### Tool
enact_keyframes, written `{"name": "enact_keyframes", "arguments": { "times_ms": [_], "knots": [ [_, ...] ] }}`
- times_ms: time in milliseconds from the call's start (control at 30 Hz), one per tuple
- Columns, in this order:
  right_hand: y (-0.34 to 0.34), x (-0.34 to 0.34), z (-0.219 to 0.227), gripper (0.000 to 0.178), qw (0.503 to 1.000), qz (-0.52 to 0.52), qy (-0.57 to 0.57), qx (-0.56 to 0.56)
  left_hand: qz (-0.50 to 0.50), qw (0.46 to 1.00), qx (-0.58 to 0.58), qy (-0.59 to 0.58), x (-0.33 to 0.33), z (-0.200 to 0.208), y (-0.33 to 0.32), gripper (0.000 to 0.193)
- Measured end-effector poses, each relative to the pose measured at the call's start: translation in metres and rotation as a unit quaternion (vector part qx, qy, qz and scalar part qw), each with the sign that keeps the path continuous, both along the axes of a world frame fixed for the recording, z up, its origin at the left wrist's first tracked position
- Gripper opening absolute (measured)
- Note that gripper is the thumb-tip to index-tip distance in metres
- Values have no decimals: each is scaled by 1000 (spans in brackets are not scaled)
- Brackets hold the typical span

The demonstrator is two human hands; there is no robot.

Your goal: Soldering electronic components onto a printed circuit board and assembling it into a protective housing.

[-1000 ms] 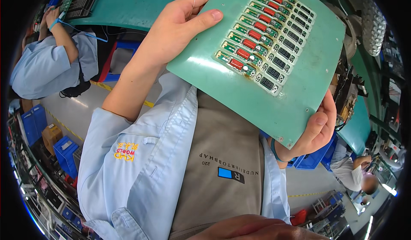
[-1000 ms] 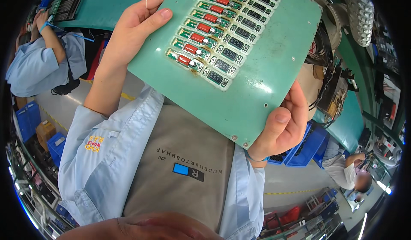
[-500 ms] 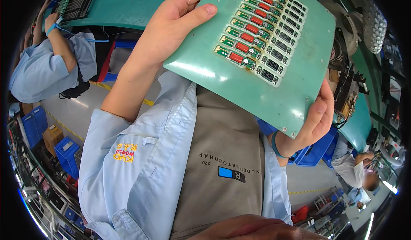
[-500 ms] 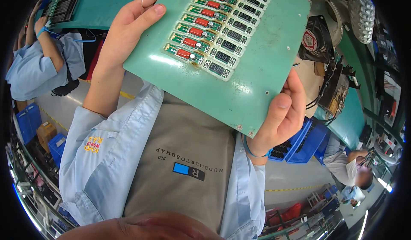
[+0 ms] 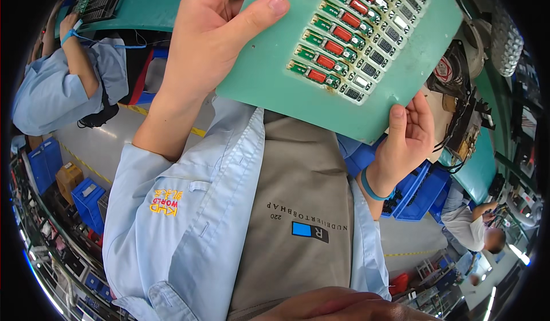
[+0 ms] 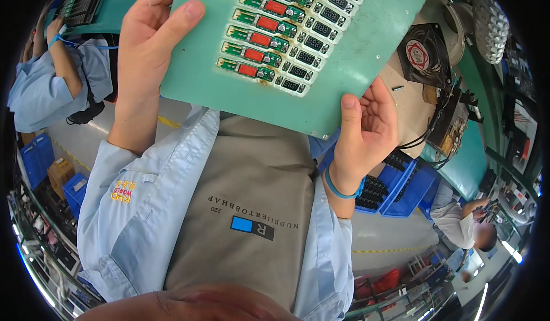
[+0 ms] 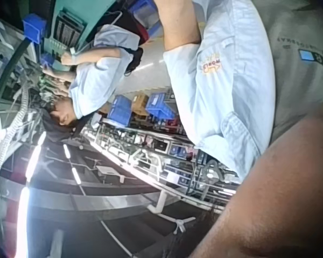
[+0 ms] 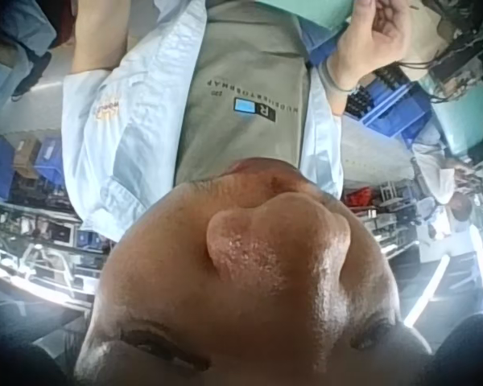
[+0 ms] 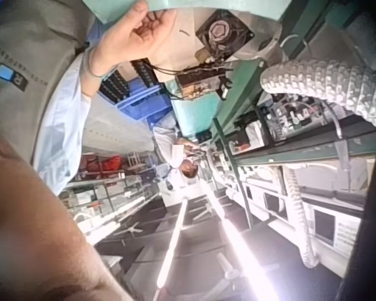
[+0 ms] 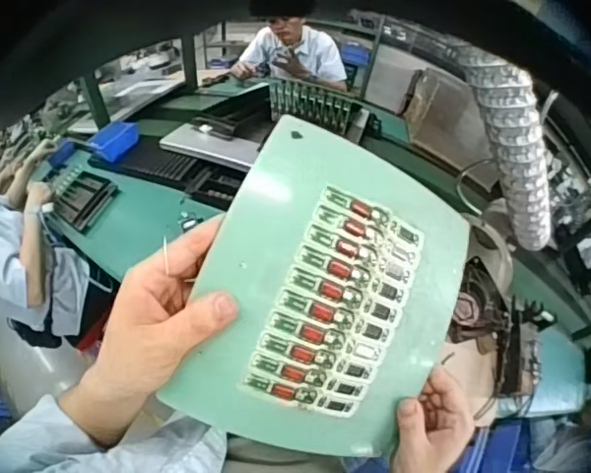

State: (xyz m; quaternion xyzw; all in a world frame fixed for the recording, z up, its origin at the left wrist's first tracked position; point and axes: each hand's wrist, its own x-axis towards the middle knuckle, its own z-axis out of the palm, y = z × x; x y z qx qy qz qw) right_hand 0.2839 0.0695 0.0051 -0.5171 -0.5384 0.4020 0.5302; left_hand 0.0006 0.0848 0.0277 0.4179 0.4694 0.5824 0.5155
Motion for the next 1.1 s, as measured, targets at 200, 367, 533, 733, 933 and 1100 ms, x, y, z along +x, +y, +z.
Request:
{"name": "enact_keyframes", "arguments": {
  "times_ms": [200, 367, 533, 733, 933, 1100],
  "knots": [
    [6, -7, -5, 41, 1000, -4, 18, 13, 5, 996, 83, 21, 1, 7, -10, 70],
    [10, -11, -15, 41, 999, -29, 8, 38, 46, 980, 176, 80, 3, 10, -17, 71],
    [26, -13, -41, 28, 984, -102, -103, 99, -8, 959, 113, 259, -4, 0, -7, 66],
    [59, -28, -22, 50, 978, -18, -89, 188, 133, 909, 256, 299, -44, -54, -5, 36],
    [24, -4, 18, 41, 974, -20, -95, 204, 113, 819, 394, 401, -45, -34, 25, 37],
    [-11, -11, 50, 27, 973, 162, 24, 164, 49, 713, 454, 532, -33, -12, 22, 47]
  ]
}}
